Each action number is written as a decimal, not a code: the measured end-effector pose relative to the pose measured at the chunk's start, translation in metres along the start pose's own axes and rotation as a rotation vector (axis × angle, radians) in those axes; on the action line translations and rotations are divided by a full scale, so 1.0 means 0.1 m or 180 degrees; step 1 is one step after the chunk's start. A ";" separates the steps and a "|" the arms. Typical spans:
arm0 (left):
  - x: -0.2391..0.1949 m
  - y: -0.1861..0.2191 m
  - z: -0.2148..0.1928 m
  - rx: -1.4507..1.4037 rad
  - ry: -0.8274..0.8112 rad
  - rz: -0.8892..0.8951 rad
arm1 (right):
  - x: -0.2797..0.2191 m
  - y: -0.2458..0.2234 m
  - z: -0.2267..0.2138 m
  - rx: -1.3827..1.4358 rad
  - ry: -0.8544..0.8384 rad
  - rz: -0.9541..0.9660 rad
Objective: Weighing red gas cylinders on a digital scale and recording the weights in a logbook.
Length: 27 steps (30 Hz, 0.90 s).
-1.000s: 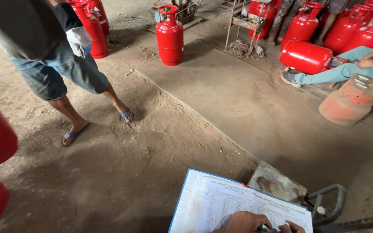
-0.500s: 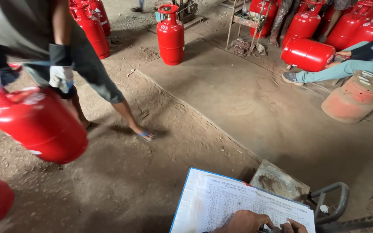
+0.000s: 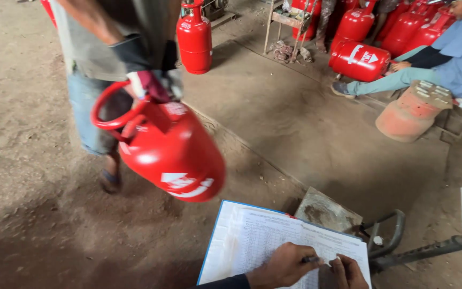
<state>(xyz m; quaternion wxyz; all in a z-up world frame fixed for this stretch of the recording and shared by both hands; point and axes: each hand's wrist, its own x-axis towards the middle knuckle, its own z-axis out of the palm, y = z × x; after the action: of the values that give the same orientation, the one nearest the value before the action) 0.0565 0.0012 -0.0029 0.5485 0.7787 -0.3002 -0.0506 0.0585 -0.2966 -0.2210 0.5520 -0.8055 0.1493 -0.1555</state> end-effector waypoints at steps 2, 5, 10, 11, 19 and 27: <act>0.02 -0.01 -0.05 -0.0080 0.0022 -0.0029 | -0.12 -0.28 0.05 0.0058 0.0108 0.0059; 0.07 0.06 -0.20 -0.0448 0.0028 -0.0134 | -0.33 -0.82 0.08 0.0085 0.0455 0.0207; 0.24 0.08 -0.50 -0.0144 0.1250 0.0792 | -0.54 -1.28 0.07 -0.0079 0.0425 -0.0204; 0.28 0.16 -0.64 -0.0205 0.1151 0.0814 | -0.58 -1.37 0.08 -0.0107 0.0527 -0.0152; 1.36 0.22 -1.40 0.2181 0.0999 0.1418 | -0.79 -2.17 0.02 -0.0174 0.0407 -0.0211; 2.22 0.42 -0.95 0.1933 -0.0114 0.1740 | -0.78 -2.30 0.01 -0.0269 0.0298 0.0218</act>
<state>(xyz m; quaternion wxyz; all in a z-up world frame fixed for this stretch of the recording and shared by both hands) 0.2586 -0.0453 0.1272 0.2817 0.7959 -0.5068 0.1744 0.0041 -0.1842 -0.0125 0.5148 -0.8144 0.2089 -0.1676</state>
